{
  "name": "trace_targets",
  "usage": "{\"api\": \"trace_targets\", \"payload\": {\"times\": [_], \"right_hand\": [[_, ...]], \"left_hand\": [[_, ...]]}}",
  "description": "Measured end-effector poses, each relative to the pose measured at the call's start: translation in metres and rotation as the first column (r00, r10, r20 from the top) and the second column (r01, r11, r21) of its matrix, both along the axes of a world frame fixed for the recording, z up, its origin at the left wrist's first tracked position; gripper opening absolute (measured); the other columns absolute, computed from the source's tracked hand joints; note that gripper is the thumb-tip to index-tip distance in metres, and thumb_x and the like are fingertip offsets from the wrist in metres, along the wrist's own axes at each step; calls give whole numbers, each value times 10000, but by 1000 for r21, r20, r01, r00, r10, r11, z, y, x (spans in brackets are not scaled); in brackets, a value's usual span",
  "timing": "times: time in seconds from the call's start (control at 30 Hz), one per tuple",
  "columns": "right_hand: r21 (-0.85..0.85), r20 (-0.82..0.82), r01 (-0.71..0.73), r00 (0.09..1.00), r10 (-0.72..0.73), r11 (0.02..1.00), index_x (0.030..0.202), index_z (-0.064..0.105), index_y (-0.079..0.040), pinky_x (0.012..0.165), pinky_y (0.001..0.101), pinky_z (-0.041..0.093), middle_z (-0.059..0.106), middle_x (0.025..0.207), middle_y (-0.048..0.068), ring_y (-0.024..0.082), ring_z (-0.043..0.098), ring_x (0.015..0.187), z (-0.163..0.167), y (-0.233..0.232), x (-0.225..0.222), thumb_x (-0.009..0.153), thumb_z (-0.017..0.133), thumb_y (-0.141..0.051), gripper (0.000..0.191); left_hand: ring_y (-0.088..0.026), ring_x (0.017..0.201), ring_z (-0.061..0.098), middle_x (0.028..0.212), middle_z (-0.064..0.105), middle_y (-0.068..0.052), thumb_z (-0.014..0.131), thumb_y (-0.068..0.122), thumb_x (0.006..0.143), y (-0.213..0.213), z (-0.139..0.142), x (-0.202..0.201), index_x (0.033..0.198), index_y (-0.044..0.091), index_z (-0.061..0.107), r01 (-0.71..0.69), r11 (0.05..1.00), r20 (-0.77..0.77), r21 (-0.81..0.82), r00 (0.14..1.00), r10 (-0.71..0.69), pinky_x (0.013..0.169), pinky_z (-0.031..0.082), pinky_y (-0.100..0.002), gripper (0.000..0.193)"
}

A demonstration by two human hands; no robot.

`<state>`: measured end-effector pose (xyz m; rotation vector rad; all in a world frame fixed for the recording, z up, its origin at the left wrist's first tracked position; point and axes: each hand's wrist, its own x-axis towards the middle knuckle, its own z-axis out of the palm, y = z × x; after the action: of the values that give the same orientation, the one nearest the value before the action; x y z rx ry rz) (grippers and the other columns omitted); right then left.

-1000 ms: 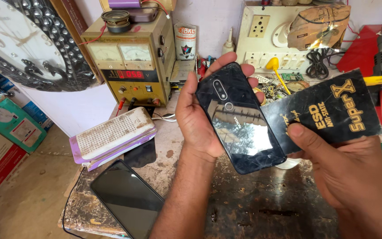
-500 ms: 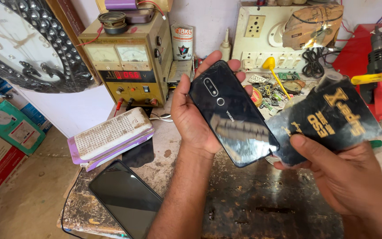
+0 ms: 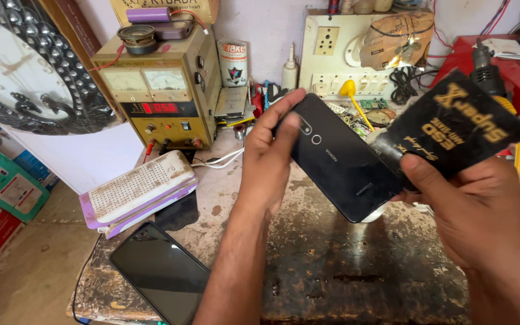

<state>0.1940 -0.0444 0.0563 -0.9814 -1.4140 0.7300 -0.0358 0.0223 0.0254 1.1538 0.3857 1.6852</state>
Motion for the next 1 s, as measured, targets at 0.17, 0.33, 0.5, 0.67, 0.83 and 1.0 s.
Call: {"api": "trace_targets", "payload": {"times": [0.17, 0.33, 0.5, 0.67, 0.83, 1.0], "right_hand": [[-46, 14, -39, 999, 40, 998, 1079, 709, 19, 710, 313, 629, 743, 970, 64, 128, 706, 811, -12, 1, -3, 978, 687, -41, 120], [-44, 95, -83, 992, 87, 996, 1085, 706, 10, 684, 236, 560, 724, 956, 26, 78, 653, 800, -20, -5, -6, 956, 704, -38, 138], [-126, 151, -71, 984, 90, 989, 1048, 723, -13, 621, 200, 457, 703, 889, -27, 32, 576, 746, -37, -1, -13, 933, 719, -46, 119], [-132, 144, -112, 981, 131, 985, 1034, 710, -3, 605, 214, 438, 672, 849, -14, 49, 546, 723, -54, 5, -16, 945, 724, -72, 113], [-195, 305, 26, 952, 36, 980, 1042, 740, 22, 569, 246, 416, 694, 831, 45, 76, 533, 704, -55, 0, -24, 940, 747, -73, 140], [-71, 143, -135, 979, 144, 988, 1167, 723, 17, 692, 195, 501, 733, 958, -3, 22, 614, 833, -50, -7, -32, 918, 722, -39, 255]], "left_hand": [[-342, 1441, 387, 1555, 282, -210, 939, 337, 637, -51, -7, -22, 1640, 18, 252, -238, 919, -578, 314, 720, 384, 1180, 377, -451, 1257], [-399, 1429, 391, 1513, 263, -231, 982, 471, 486, -88, -1, -44, 1614, 44, 238, -278, 908, -797, 315, 442, 412, 1169, 410, -491, 1418], [-366, 1333, 469, 1475, 286, -218, 969, 492, 520, -100, 1, -45, 1548, 259, 414, -384, 892, -924, 239, 192, 330, 1137, 471, -474, 1191], [-454, 1374, 381, 1498, 357, -204, 1007, 436, 455, -101, -6, -44, 1401, 223, 527, -293, 812, -827, 504, 108, 552, 1094, 340, -568, 1082], [-433, 1411, 365, 1424, 471, -123, 980, 314, 500, -96, -13, -42, 1366, 156, 536, -229, 778, -789, 585, 60, 611, 1187, 181, -608, 985], [-345, 1345, 497, 1334, 529, -124, 927, 177, 604, -99, -18, -37, 1347, 94, 536, -121, 805, -801, 580, 95, 591, 1221, 195, -627, 843]]}}
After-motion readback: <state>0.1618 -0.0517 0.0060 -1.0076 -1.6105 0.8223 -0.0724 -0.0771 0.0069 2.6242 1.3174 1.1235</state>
